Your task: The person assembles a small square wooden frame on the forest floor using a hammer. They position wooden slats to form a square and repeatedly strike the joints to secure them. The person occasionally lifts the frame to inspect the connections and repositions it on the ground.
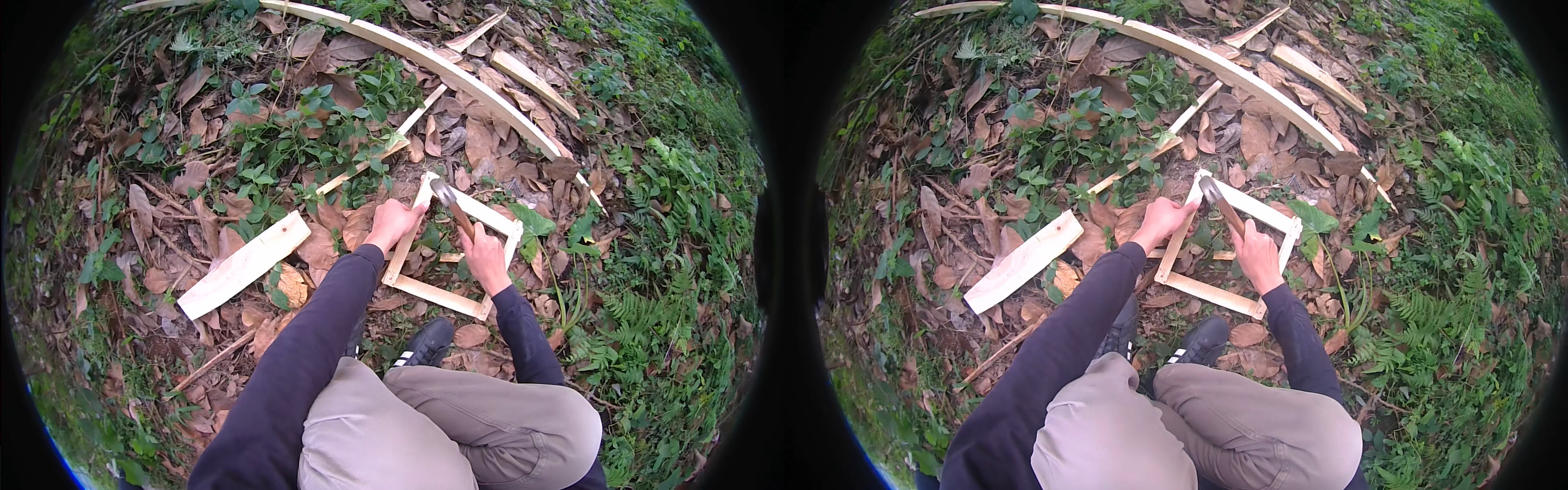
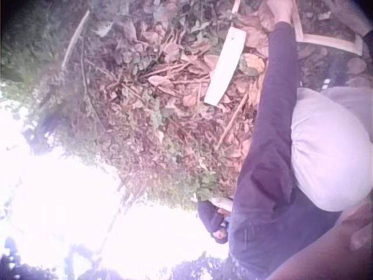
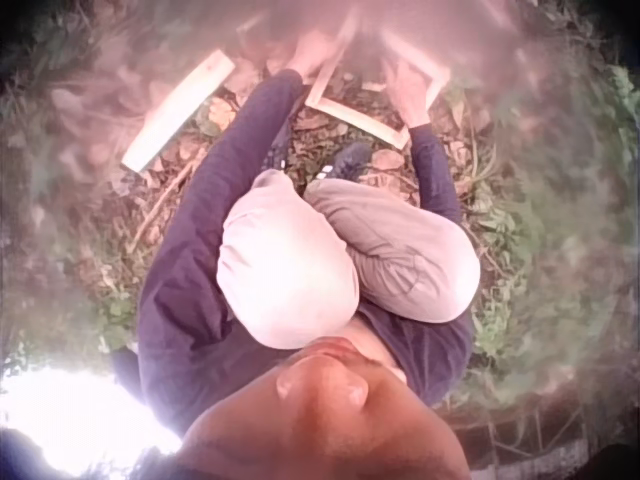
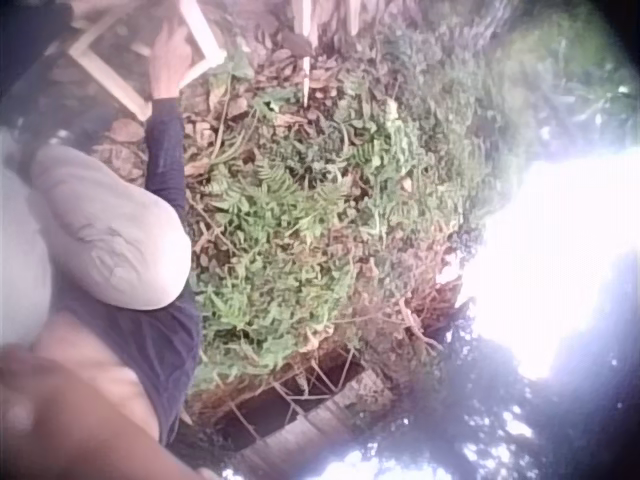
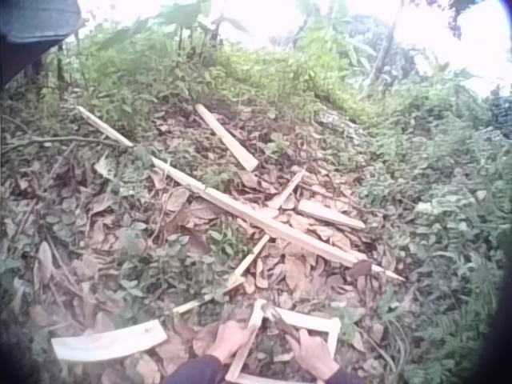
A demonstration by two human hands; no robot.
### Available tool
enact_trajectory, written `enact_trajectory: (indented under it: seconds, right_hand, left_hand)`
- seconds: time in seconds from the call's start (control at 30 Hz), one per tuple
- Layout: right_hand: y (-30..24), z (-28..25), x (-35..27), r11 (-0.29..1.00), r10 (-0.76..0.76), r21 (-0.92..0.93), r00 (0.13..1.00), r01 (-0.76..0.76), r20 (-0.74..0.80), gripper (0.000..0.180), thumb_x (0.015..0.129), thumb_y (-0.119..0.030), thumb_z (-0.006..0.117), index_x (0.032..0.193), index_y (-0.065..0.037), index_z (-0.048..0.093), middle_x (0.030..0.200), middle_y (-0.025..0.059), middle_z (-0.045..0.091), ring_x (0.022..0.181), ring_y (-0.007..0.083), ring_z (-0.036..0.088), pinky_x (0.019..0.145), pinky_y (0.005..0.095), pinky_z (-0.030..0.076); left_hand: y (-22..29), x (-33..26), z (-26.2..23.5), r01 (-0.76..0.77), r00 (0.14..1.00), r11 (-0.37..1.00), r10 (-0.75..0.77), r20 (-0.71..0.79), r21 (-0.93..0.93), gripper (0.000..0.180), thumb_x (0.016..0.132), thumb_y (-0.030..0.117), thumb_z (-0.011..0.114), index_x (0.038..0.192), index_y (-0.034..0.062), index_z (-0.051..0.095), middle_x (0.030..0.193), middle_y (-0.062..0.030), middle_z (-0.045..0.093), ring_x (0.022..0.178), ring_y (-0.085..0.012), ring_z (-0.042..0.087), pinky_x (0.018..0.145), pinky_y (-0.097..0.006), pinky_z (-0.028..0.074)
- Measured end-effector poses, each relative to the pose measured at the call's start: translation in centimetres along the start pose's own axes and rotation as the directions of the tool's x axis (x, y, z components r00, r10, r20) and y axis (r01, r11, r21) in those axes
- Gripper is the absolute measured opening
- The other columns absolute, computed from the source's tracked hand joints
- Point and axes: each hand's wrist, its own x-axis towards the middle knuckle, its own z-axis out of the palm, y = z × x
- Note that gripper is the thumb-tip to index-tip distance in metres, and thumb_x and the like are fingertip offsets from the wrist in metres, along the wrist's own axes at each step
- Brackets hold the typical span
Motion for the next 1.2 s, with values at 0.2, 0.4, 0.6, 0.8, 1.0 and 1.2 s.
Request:
enact_trajectory:
  seconds: [0.2, 0.4, 0.6, 0.8, 1.0, 1.2]
  right_hand:
    - [-4.0, -3.8, -0.3, 0.952, 0.001, 0.3, 0.978, 0.064, -0.21, 0.026, 0.101, -0.024, 0.064, 0.1, 0.001, 0.058, 0.069, 0.0221, 0.065, 0.063, 0.0417, 0.067, 0.054, 0.0476, 0.049]
    - [-0.4, -0.6, -0.9, 0.976, -0.111, 0.167, 0.98, 0.139, -0.164, 0.024, 0.099, -0.021, 0.067, 0.094, -0.002, 0.053, 0.066, 0.0199, 0.062, 0.06, 0.0402, 0.065, 0.054, 0.0469, 0.049]
    - [-4.4, -3.8, -0.9, 0.952, -0.207, 0.178, 0.952, 0.249, -0.224, 0.023, 0.098, -0.022, 0.067, 0.097, -0.002, 0.056, 0.066, 0.0165, 0.063, 0.057, 0.0374, 0.065, 0.052, 0.0449, 0.049]
    - [-0.4, -0.1, -2.2, 0.979, -0.182, 0.042, 0.945, 0.201, -0.271, 0.025, 0.096, -0.024, 0.068, 0.099, -0.002, 0.055, 0.072, 0.0196, 0.067, 0.061, 0.0403, 0.068, 0.053, 0.0477, 0.053]
    - [-4.2, 0.2, -0.7, 0.953, -0.043, 0.293, 0.992, 0.077, -0.119, 0.023, 0.101, -0.023, 0.064, 0.097, -0.001, 0.058, 0.063, 0.0216, 0.061, 0.057, 0.0414, 0.065, 0.05, 0.0464, 0.047]
    - [-4.8, -3.7, -0.6, 0.888, 0.011, 0.45, 0.974, 0.095, -0.228, 0.023, 0.101, -0.024, 0.064, 0.098, -0.002, 0.059, 0.065, 0.0182, 0.061, 0.059, 0.036, 0.067, 0.053, 0.0414, 0.048]
  left_hand:
    - [-0.8, 0.0, -0.3, 0.006, 1.0, 0.999, -0.006, 0.001, -0.04, 0.051, 0.095, 0.042, 0.071, 0.089, -0.0085, 0.076, 0.075, -0.012, 0.076, 0.062, -0.019, 0.075, 0.058, -0.032, 0.06]
    - [0.3, 0.0, -0.2, -0.014, 1.0, 1.0, 0.015, 0.006, -0.016, 0.05, 0.094, 0.042, 0.072, 0.087, -0.0073, 0.076, 0.077, -0.0122, 0.076, 0.062, -0.0195, 0.075, 0.059, -0.032, 0.06]
    - [-0.2, -0.8, -0.7, 0.034, 0.999, 0.997, -0.034, 0.0, -0.068, 0.049, 0.094, 0.04, 0.072, 0.087, -0.0081, 0.076, 0.078, -0.0136, 0.076, 0.063, -0.0206, 0.076, 0.063, -0.031, 0.062]
    - [1.2, 0.0, 0.2, 0.012, 1.0, 0.997, -0.014, 0.024, 0.082, 0.042, 0.094, 0.039, 0.072, 0.09, -0.0026, 0.078, 0.079, -0.0109, 0.077, 0.069, -0.0205, 0.077, 0.064, -0.032, 0.062]
    - [-2.3, 0.9, 0.1, -0.157, 0.977, 0.955, 0.187, -0.103, 0.25, 0.056, 0.092, 0.057, 0.068, 0.082, 0.0032, 0.08, 0.068, -0.0088, 0.075, 0.067, -0.0174, 0.076, 0.063, -0.031, 0.059]
    - [-1.7, 0.9, -0.2, -0.06, 0.996, 0.986, 0.071, -0.062, 0.157, 0.058, 0.091, 0.057, 0.071, 0.082, 0.0002, 0.079, 0.068, -0.0084, 0.075, 0.064, -0.0175, 0.075, 0.062, -0.031, 0.059]
